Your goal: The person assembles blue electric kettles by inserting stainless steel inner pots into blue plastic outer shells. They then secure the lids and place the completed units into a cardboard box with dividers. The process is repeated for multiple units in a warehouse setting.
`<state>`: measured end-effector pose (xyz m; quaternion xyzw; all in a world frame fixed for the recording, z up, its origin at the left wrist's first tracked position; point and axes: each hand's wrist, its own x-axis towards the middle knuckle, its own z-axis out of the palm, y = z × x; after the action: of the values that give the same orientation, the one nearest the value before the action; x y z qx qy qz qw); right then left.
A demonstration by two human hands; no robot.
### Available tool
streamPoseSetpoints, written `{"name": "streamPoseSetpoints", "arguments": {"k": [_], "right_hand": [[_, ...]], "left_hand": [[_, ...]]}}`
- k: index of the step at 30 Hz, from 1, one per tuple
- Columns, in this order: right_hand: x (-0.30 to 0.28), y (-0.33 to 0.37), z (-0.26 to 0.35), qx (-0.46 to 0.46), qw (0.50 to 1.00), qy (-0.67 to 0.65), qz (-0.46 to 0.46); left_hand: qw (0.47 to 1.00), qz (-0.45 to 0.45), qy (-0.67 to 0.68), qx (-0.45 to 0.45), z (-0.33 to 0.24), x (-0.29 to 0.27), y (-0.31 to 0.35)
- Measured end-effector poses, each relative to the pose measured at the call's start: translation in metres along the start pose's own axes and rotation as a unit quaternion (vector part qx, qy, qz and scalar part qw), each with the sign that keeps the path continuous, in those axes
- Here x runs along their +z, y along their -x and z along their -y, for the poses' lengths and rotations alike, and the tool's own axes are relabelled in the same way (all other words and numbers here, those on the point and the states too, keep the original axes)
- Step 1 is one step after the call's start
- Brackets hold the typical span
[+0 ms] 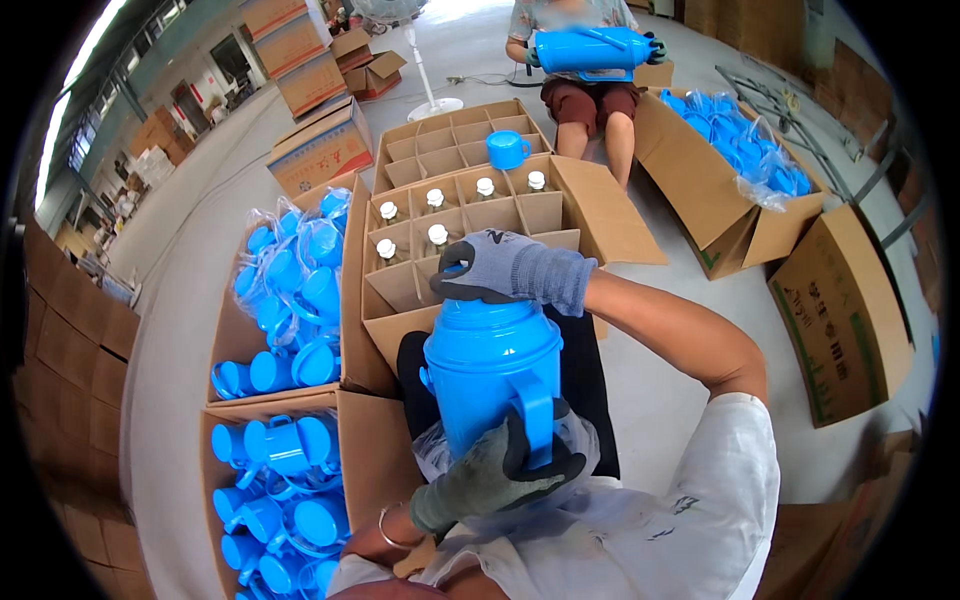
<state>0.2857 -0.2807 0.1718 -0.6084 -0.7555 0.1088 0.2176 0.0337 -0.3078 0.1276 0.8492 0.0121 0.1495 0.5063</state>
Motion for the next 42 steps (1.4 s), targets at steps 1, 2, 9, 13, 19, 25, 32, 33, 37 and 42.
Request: {"name": "streamPoseSetpoints", "arguments": {"k": [1,2,9,13,19,25,32,33,37,42], "right_hand": [[-0.003,0.002,0.002,-0.031,0.996,0.08,0.006],[-0.009,0.002,0.005,-0.063,0.985,0.159,0.013],[-0.023,0.008,0.006,-0.039,0.989,-0.143,0.004],[-0.007,0.005,0.003,0.0,0.994,0.099,0.036],[-0.036,0.016,0.032,-0.036,0.956,-0.29,0.038],[-0.002,0.01,0.003,0.015,0.996,0.086,0.017],[-0.012,0.01,0.01,-0.061,0.983,-0.171,-0.013],[0.007,0.013,-0.006,-0.076,0.994,-0.045,-0.058],[-0.014,0.002,0.018,0.108,0.992,-0.047,0.049],[-0.033,0.015,0.009,-0.048,0.972,-0.226,0.037]], "left_hand": [[0.998,0.038,0.042,0.002,0.001,-0.003,-0.004],[0.993,0.076,0.085,0.005,0.002,-0.007,-0.005],[0.896,-0.019,0.419,-0.144,0.046,-0.032,0.042],[0.998,0.045,0.008,-0.05,0.008,0.01,0.009],[0.859,-0.036,0.458,-0.226,0.072,-0.051,0.043],[0.998,-0.025,0.015,0.061,0.012,0.023,-0.001],[0.98,-0.032,0.189,-0.061,0.049,-0.007,0.025],[0.993,-0.031,0.11,-0.012,0.039,0.01,0.021],[0.991,0.111,0.08,-0.006,0.008,0.005,-0.008],[0.99,0.098,-0.001,0.103,0.013,-0.054,0.011]]}}
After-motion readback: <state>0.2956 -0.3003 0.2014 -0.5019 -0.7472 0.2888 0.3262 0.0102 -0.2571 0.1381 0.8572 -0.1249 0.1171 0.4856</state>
